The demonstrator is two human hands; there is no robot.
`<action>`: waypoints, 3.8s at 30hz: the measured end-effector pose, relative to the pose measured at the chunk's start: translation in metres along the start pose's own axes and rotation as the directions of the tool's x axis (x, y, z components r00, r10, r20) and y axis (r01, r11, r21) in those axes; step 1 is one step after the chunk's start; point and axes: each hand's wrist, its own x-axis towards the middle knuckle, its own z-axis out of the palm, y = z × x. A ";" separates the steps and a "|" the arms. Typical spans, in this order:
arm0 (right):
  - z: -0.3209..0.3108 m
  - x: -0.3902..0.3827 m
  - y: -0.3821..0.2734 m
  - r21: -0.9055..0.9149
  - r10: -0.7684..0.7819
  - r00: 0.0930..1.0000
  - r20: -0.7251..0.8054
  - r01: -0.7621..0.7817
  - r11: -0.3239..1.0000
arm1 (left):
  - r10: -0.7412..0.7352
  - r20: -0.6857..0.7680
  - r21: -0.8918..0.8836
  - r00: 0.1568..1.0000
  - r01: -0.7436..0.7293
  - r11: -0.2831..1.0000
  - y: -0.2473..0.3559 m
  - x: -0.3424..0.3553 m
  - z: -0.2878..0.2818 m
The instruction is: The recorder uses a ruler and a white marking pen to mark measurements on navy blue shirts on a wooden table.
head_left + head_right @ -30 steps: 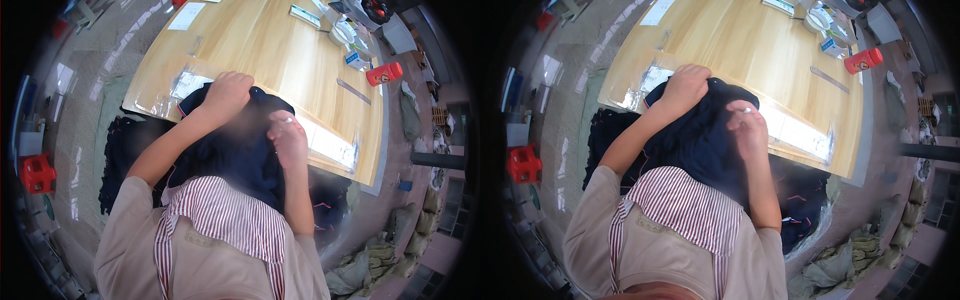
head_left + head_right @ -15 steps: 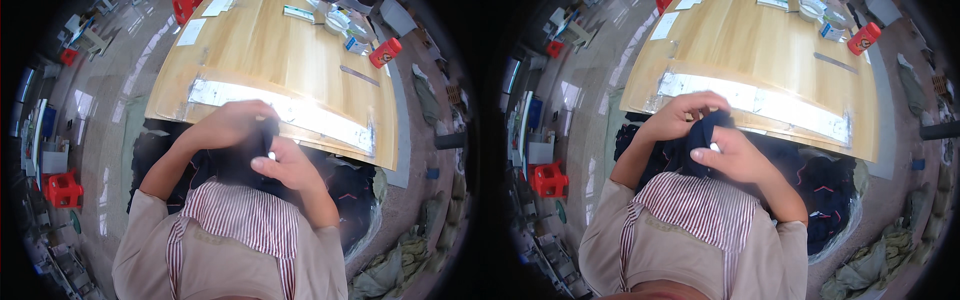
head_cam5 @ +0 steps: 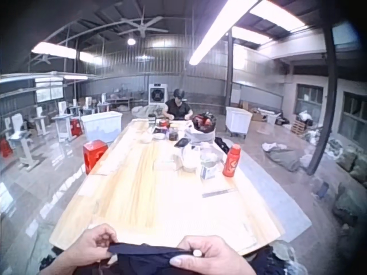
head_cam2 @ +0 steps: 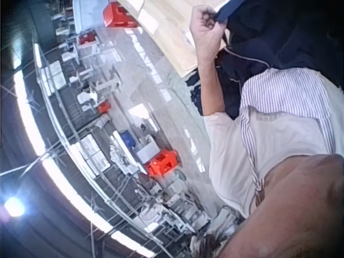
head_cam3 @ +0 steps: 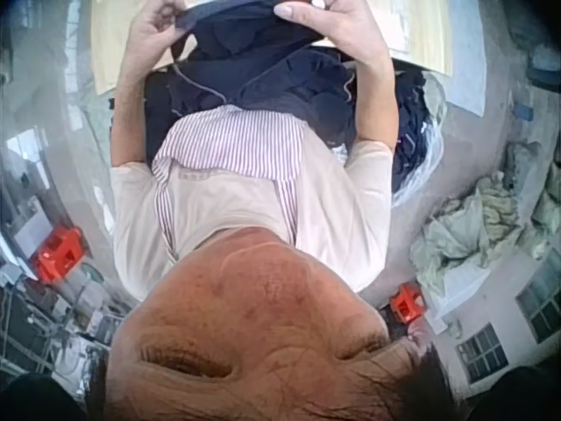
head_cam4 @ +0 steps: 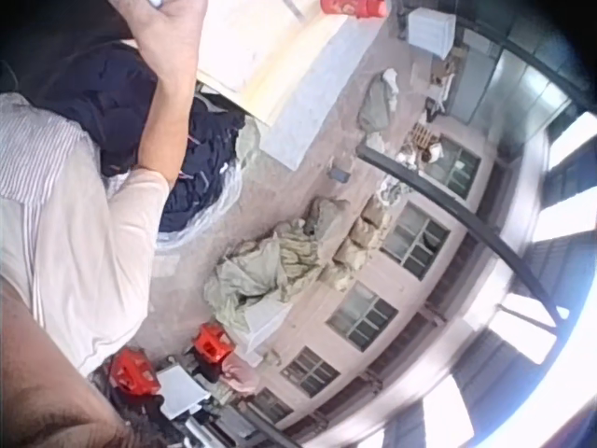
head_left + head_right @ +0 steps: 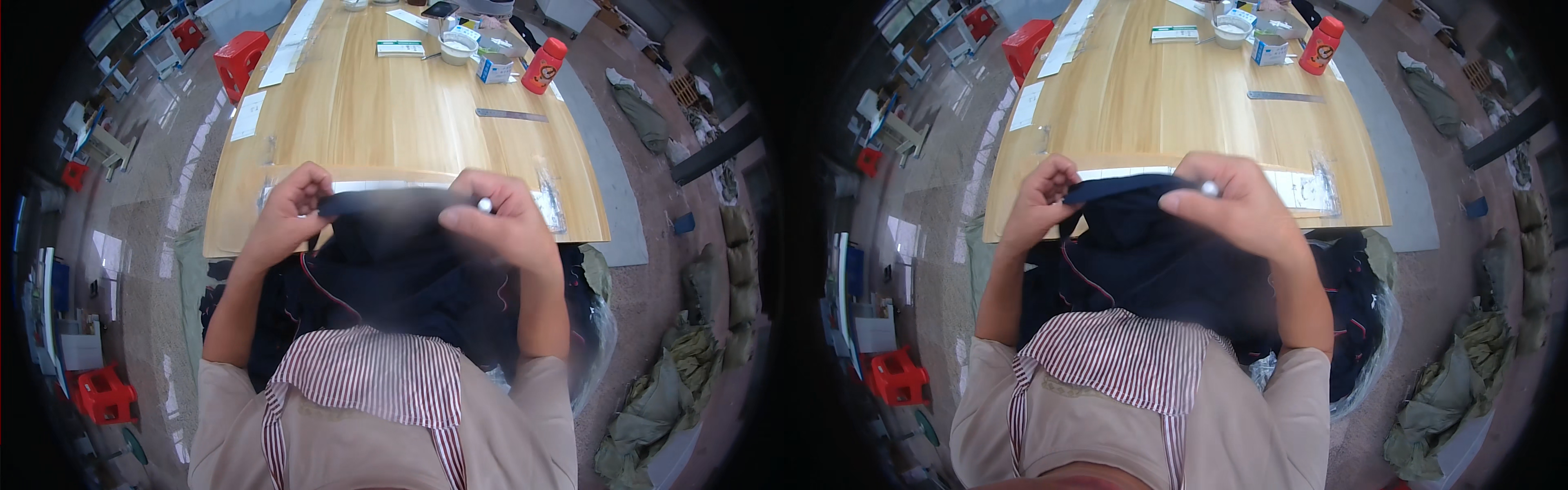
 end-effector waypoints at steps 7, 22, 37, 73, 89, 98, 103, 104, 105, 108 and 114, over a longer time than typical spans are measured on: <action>-0.009 0.031 0.005 -0.653 0.018 1.000 -0.017 -0.025 0.757 | 0.285 0.158 0.878 0.945 -0.267 0.398 0.021 0.006 -0.043; -0.012 0.146 -0.059 -1.000 -0.944 0.329 0.000 0.017 0.007 | 0.648 -0.243 0.822 0.721 -0.201 0.533 0.038 0.119 -0.119; 0.056 0.110 0.200 -0.870 -0.422 0.878 -0.224 0.016 0.494 | 0.253 -0.236 0.555 0.938 -0.084 0.828 -0.157 0.007 -0.119; 0.051 0.097 0.207 -0.808 -0.470 0.853 -0.227 0.105 0.580 | 0.334 -0.200 0.704 0.921 -0.102 0.703 -0.172 -0.004 -0.106; 0.048 0.093 0.207 -0.811 -0.513 0.842 -0.169 0.177 0.558 | 0.343 -0.050 0.793 0.938 -0.171 0.584 -0.171 0.006 0.028; 0.038 0.098 0.167 -0.914 -0.255 0.965 0.062 0.158 0.373 | 0.157 0.045 0.825 0.986 -0.126 0.552 -0.157 0.007 0.034; 0.022 0.097 0.181 -0.872 -0.258 0.964 0.065 0.181 0.455 | 0.163 0.030 0.814 0.986 -0.119 0.569 -0.160 0.008 0.033; 0.020 0.094 0.186 -0.849 -0.250 0.967 0.045 0.169 0.501 | 0.162 0.029 0.812 0.986 -0.117 0.572 -0.161 0.009 0.032; 0.023 0.090 0.190 -0.835 -0.310 0.950 0.029 0.193 0.514 | 0.164 0.005 0.816 0.986 -0.099 0.569 -0.162 0.008 0.032; 0.025 0.088 0.193 -0.848 -0.391 0.918 0.066 0.258 0.463 | 0.183 -0.016 0.820 0.983 -0.091 0.565 -0.164 0.007 0.031; 0.035 0.086 0.204 -0.880 -0.462 0.886 0.040 0.250 0.404 | 0.210 -0.010 0.825 0.978 -0.110 0.555 -0.167 0.004 0.028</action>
